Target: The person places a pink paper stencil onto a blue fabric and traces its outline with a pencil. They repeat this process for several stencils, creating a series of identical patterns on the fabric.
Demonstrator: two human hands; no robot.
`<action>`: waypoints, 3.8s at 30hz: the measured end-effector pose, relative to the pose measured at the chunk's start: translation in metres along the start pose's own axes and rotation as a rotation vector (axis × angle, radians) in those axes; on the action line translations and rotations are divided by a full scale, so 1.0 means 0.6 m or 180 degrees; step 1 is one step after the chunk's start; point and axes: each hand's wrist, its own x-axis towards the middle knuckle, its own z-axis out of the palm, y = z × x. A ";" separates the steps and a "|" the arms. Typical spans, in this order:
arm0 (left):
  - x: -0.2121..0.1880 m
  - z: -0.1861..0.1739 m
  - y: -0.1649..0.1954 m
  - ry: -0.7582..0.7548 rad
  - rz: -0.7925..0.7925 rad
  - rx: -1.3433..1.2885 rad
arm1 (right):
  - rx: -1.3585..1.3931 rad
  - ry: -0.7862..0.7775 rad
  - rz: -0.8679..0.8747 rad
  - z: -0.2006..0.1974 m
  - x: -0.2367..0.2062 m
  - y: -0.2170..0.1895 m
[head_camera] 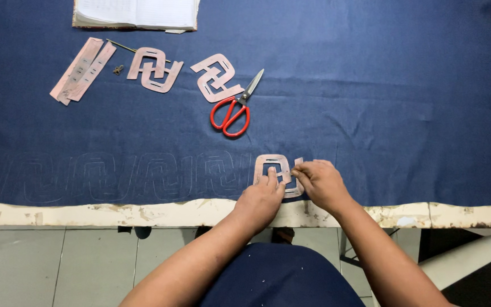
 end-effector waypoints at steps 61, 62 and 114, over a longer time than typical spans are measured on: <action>-0.008 -0.065 -0.074 -0.0381 -0.1261 -0.1146 | 0.0081 0.0705 -0.0196 0.053 0.030 -0.035; -0.009 -0.064 -0.076 -0.0338 -0.1241 -0.1164 | 0.0077 0.0682 -0.0201 0.057 0.032 -0.039; -0.017 -0.044 -0.087 -0.0321 -0.1267 -0.1350 | 0.1021 -0.0361 -0.0207 0.090 -0.064 -0.082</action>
